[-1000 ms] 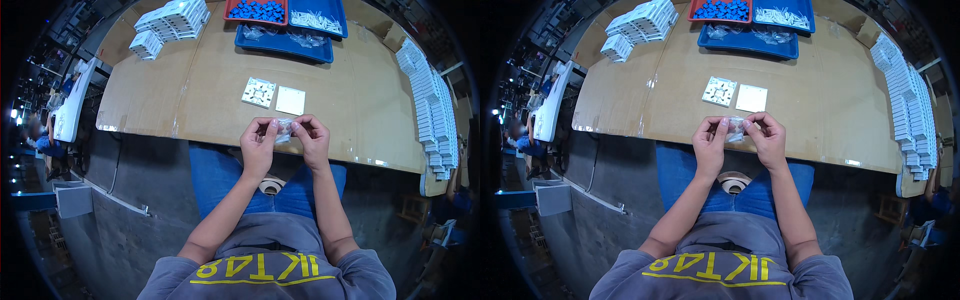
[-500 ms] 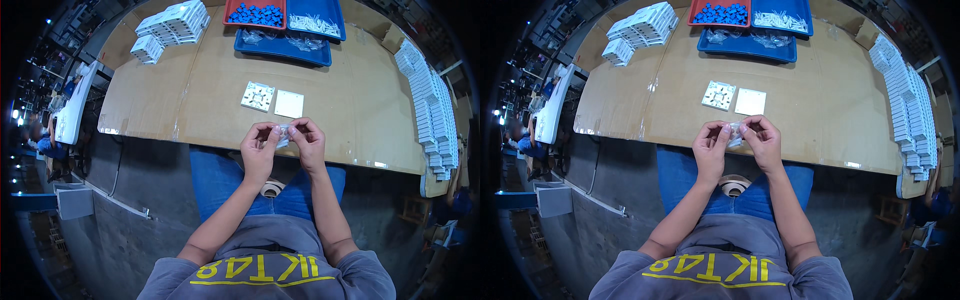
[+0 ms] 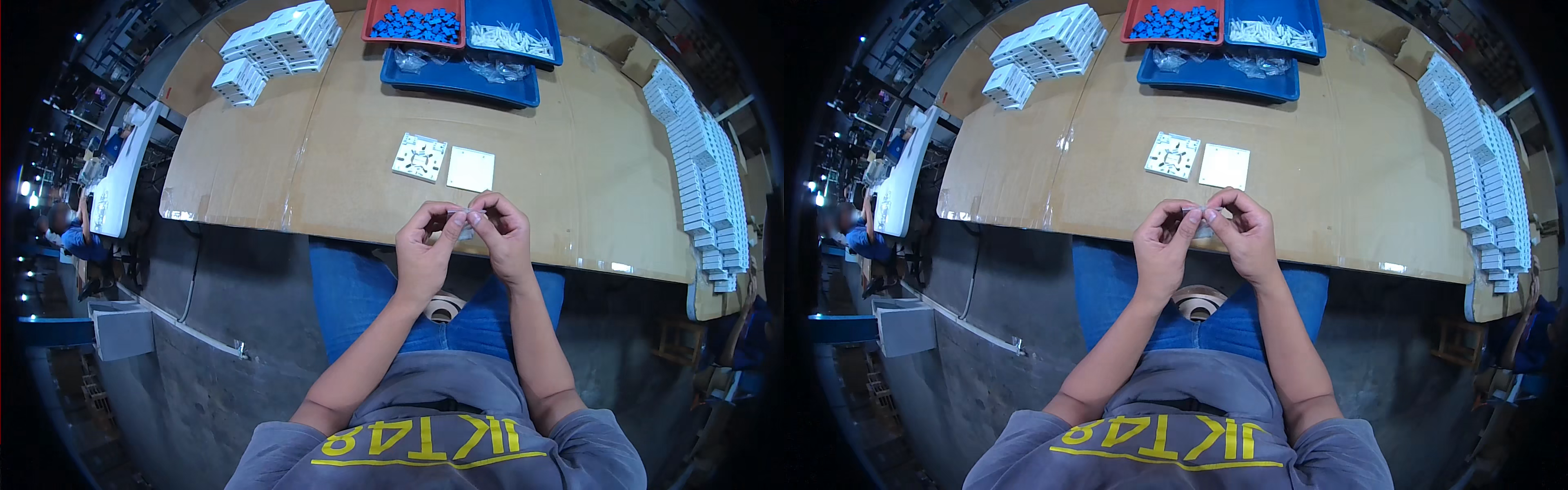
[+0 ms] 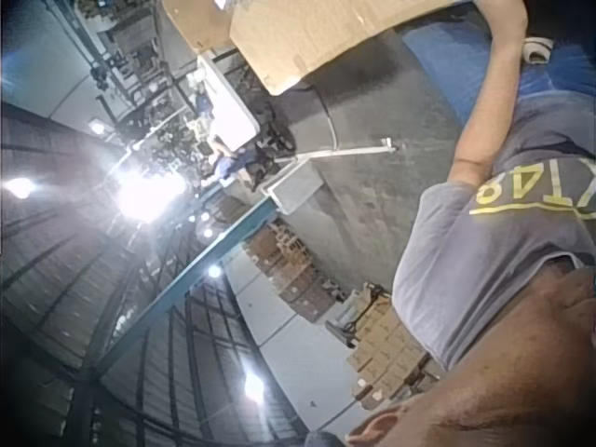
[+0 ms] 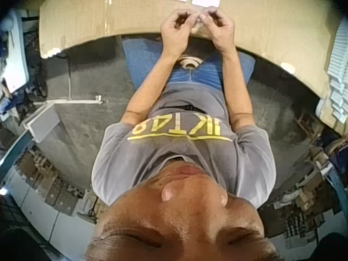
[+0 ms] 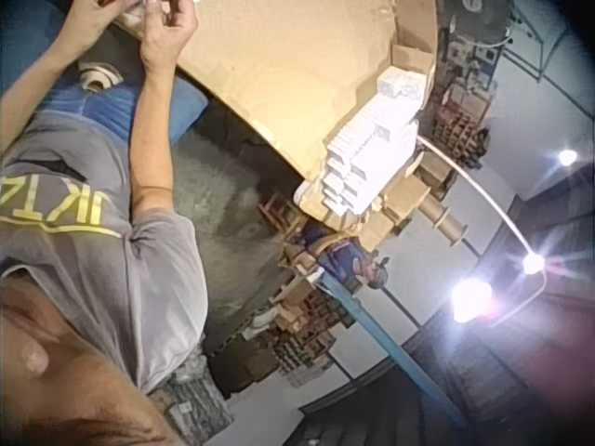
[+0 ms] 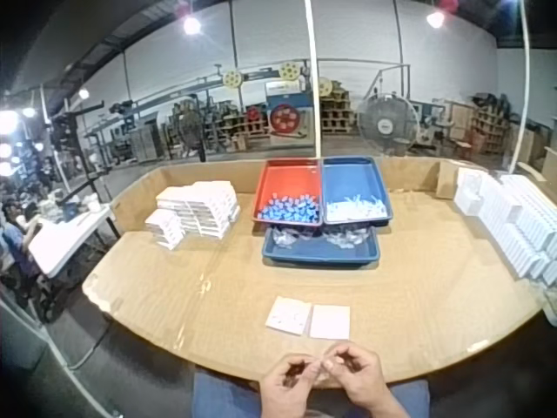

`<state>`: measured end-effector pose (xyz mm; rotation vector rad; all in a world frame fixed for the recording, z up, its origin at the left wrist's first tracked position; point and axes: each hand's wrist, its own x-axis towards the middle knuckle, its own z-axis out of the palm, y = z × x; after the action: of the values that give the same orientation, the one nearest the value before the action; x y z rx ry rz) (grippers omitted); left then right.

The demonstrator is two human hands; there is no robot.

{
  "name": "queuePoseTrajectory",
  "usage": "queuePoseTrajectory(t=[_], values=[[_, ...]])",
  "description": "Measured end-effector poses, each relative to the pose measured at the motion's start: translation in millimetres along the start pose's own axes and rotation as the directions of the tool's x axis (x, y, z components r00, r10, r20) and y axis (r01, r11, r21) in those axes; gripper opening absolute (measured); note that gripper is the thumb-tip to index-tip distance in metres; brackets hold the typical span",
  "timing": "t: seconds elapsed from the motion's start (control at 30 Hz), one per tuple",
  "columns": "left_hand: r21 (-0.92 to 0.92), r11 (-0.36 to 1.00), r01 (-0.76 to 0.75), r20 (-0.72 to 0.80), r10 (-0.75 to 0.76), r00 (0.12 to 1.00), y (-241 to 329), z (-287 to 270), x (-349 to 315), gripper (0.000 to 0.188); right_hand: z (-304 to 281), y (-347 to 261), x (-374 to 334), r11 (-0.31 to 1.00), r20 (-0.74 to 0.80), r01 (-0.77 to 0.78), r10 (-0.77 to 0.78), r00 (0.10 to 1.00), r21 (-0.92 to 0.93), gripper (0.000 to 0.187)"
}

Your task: Manually assemble and package components into boxes at a factory workstation.

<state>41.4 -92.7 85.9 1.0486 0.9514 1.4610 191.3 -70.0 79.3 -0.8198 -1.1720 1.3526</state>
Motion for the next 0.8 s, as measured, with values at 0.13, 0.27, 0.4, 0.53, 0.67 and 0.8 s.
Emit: queuePoseTrajectory(t=[0.13, 0.27, 0.4, 0.53, 0.67, 0.8], values=[[0.011, 1.000, -0.013, 0.002, 0.013, 1.000, -4.5, -0.4, -1.5, 0.015, -1.9, 6.3, -2.1, 1.000, -0.001, 0.006, -0.006, 1.000, -0.015, 0.012], [-0.069, 0.997, 0.018, -0.028, -0.020, 0.999, -5.0, -0.5, -1.8, 0.015, 0.7, 3.5, -0.5, 1.000, -0.017, 0.005, -0.005, 1.000, 0.015, 0.010], [-0.091, 0.996, 0.023, -0.056, -0.028, 0.998, -1.9, -1.7, -0.9, 0.015, 1.8, -1.4, -0.5, 0.999, -0.041, -0.022, 0.023, 0.999, 0.024, 0.009], [-0.105, 0.992, 0.063, -0.073, -0.071, 0.995, -1.8, -4.8, 1.5, 0.016, -1.1, 1.1, 0.7, 0.995, -0.092, -0.100, 0.102, 0.991, 0.023, 0.011], [-0.129, 0.988, 0.089, -0.093, -0.102, 0.990, -1.3, -6.1, 4.3, 0.015, -0.4, 0.9, 2.6, 0.997, -0.101, -0.078, 0.079, 0.992, 0.019, 0.008], [-0.157, 0.980, 0.121, -0.046, -0.129, 0.991, -0.6, -10.1, 6.9, 0.016, -3.4, -0.7, 2.3, 0.978, -0.047, -0.086, 0.096, 0.994, 0.189, 0.004]])
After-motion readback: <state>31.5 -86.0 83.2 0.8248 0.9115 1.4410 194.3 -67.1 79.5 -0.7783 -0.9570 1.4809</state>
